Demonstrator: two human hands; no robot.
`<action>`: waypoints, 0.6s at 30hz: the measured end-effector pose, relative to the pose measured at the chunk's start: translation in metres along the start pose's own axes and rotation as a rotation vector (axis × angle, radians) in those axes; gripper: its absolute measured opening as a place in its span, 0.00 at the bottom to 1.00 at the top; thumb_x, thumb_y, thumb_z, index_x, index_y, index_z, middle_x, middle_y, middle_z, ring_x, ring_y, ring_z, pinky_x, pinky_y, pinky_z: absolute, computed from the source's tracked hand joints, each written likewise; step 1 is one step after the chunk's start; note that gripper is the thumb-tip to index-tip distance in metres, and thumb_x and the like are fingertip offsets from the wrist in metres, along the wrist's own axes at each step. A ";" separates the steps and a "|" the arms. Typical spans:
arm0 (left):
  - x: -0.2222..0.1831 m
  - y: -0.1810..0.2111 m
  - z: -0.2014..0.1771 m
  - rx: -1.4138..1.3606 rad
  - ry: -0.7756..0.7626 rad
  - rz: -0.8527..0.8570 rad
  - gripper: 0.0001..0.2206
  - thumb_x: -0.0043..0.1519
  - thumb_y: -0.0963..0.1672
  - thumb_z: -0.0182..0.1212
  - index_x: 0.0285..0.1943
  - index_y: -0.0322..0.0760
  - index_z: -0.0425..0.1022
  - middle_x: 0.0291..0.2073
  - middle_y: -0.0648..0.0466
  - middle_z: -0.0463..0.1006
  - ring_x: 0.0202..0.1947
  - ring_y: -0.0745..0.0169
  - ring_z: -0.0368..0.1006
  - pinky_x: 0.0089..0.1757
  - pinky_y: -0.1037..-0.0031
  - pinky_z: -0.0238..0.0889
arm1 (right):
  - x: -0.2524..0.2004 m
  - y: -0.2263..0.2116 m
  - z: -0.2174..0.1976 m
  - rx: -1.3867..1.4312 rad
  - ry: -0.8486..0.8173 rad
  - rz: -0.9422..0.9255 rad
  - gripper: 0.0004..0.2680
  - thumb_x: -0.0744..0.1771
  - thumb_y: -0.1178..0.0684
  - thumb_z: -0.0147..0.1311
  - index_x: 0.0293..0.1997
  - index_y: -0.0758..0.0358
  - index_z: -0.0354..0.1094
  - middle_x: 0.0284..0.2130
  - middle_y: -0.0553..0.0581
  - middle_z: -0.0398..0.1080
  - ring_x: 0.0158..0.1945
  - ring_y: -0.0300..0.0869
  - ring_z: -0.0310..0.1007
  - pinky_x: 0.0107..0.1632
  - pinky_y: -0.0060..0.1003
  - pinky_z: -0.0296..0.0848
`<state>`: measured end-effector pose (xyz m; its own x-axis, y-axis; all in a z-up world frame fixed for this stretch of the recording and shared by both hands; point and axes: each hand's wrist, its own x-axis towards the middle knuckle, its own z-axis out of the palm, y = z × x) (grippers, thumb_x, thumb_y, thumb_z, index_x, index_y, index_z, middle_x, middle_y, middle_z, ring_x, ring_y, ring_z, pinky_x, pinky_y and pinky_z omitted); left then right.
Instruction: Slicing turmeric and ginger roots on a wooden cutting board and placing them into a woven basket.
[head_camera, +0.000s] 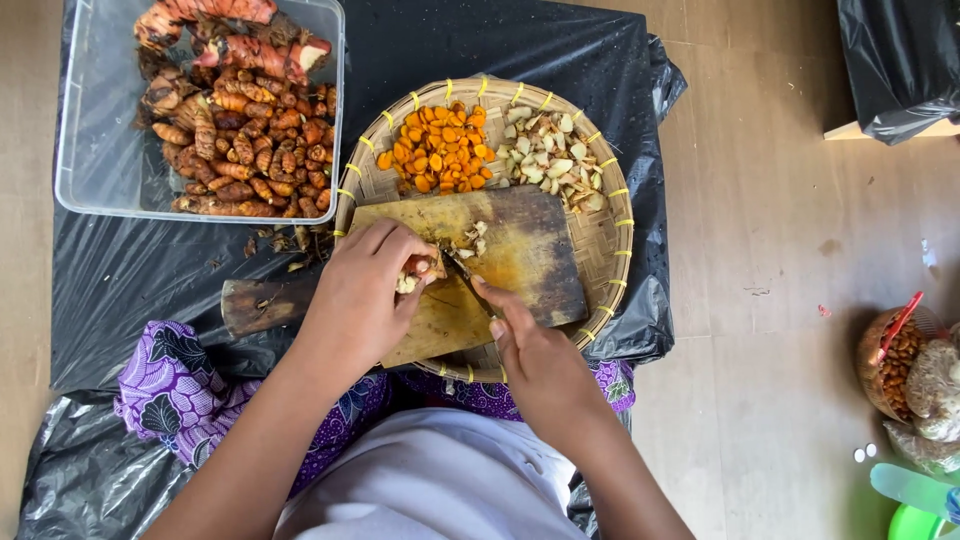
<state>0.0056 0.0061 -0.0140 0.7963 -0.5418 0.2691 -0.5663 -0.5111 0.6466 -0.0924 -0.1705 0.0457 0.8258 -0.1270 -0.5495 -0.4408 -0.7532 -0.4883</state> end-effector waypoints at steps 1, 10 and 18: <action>-0.001 0.000 -0.002 0.002 0.001 0.003 0.18 0.45 0.36 0.69 0.45 0.36 0.72 0.41 0.50 0.75 0.43 0.48 0.73 0.46 0.62 0.66 | -0.002 -0.002 -0.002 0.001 0.003 -0.002 0.18 0.71 0.46 0.31 0.73 0.44 0.53 0.24 0.59 0.75 0.28 0.48 0.76 0.39 0.49 0.70; -0.003 0.008 -0.016 -0.031 -0.070 -0.055 0.24 0.44 0.34 0.65 0.52 0.36 0.70 0.50 0.49 0.73 0.51 0.49 0.73 0.51 0.62 0.66 | -0.006 -0.003 0.006 0.080 0.164 -0.060 0.17 0.70 0.51 0.42 0.69 0.44 0.61 0.26 0.57 0.78 0.24 0.46 0.77 0.32 0.46 0.71; -0.001 0.012 -0.019 0.055 0.024 0.030 0.16 0.49 0.37 0.69 0.46 0.35 0.76 0.48 0.51 0.72 0.51 0.46 0.71 0.62 0.54 0.62 | -0.006 -0.002 0.020 0.044 0.164 -0.154 0.18 0.70 0.53 0.41 0.71 0.47 0.56 0.26 0.62 0.77 0.21 0.51 0.76 0.28 0.51 0.71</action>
<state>0.0021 0.0137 0.0070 0.7833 -0.5413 0.3056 -0.6003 -0.5312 0.5979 -0.1032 -0.1553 0.0364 0.9292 -0.1183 -0.3500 -0.3165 -0.7437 -0.5888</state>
